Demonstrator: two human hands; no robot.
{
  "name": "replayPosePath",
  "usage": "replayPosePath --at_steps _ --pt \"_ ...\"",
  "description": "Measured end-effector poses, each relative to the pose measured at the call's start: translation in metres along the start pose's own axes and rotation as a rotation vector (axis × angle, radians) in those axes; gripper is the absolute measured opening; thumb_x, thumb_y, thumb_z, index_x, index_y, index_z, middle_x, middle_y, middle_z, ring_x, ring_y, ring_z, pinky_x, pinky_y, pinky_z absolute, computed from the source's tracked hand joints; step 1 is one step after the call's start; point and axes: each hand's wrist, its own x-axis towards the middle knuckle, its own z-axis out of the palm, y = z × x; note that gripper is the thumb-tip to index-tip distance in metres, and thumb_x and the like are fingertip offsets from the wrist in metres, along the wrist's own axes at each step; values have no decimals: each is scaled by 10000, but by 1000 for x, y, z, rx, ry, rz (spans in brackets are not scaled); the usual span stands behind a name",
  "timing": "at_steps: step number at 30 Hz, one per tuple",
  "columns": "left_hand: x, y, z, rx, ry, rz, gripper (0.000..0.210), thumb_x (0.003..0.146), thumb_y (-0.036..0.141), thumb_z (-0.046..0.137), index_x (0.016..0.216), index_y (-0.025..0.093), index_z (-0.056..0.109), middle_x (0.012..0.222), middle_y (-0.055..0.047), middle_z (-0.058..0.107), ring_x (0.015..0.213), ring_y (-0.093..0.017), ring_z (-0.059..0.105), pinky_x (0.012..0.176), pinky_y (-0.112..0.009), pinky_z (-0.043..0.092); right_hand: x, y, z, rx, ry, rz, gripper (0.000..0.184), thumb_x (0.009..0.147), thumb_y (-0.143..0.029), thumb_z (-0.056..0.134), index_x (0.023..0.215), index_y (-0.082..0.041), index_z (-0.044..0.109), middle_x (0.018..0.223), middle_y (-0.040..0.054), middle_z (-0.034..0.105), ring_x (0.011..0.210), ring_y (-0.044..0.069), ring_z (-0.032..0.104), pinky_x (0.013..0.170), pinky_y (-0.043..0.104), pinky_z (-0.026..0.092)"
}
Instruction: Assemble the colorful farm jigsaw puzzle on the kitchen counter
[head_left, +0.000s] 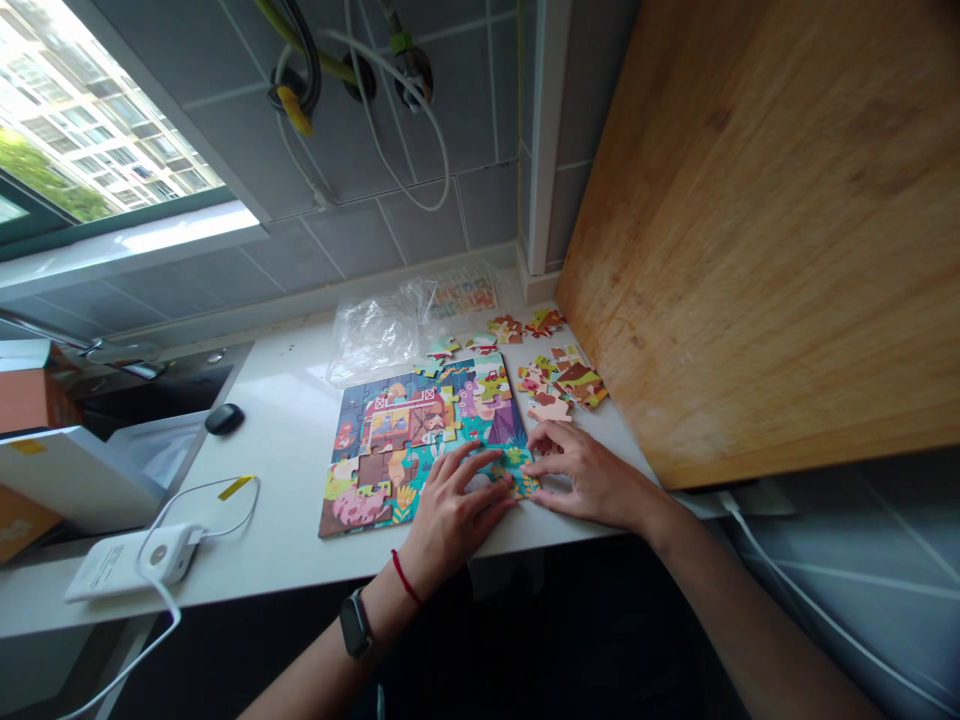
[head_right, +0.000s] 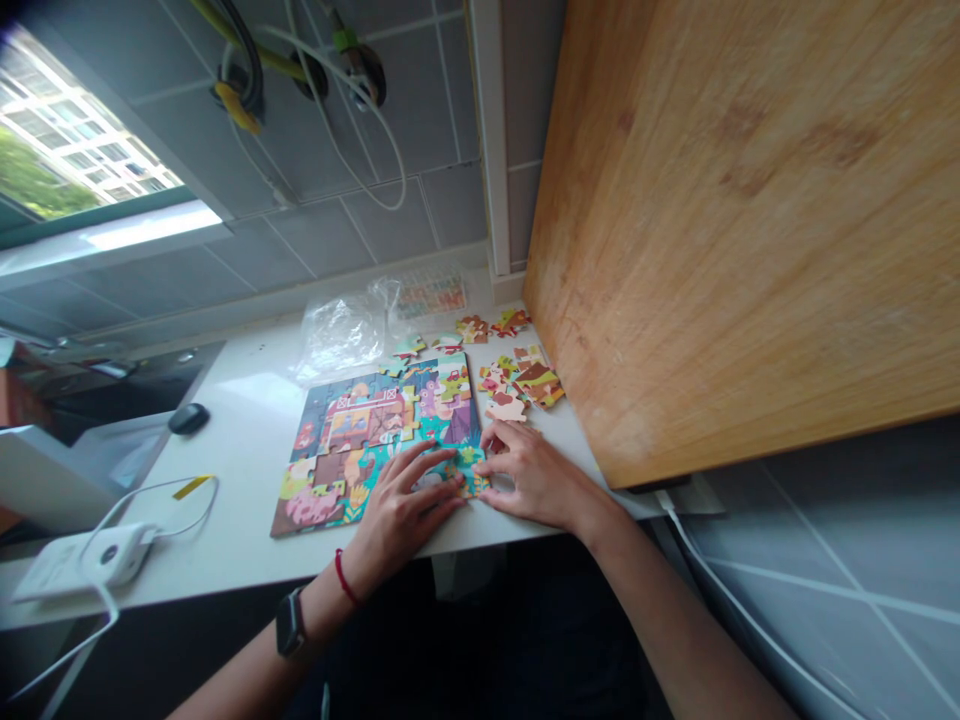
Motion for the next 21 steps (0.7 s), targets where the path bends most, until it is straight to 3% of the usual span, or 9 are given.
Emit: replayPosePath --at_steps 5,11,18,21 --pt "0 -1 0 4 1 5 184 992 359 693 1144 306 781 1356 -53 706 1306 -313 598 1000 -504 557 0 2 4 -3 24 10 167 803 -274 880 955 -229 831 1234 112 664 1086 262 673 978 408 573" --pt "0 -2 1 25 23 18 185 1001 358 680 1145 286 772 1335 -52 727 1315 -307 616 1016 -503 550 -2 5 1 -18 -39 -7 229 840 -247 836 1068 -240 821 1335 119 669 1285 316 623 1115 480 503" --pt "0 -1 1 54 22 33 187 1009 349 668 1156 274 756 1316 -53 741 1307 -305 639 1027 -496 550 -4 7 -2 -12 -75 -4 259 861 -190 771 1106 -258 814 1372 114 667 1353 317 589 1183 513 444" --pt "1 -1 1 67 24 35 182 1012 348 664 1152 270 750 1304 -53 747 1297 -303 648 1029 -489 548 -4 7 -3 -15 -88 -5 356 849 -95 700 1142 -264 811 1401 110 659 1393 320 557 1203 527 420"
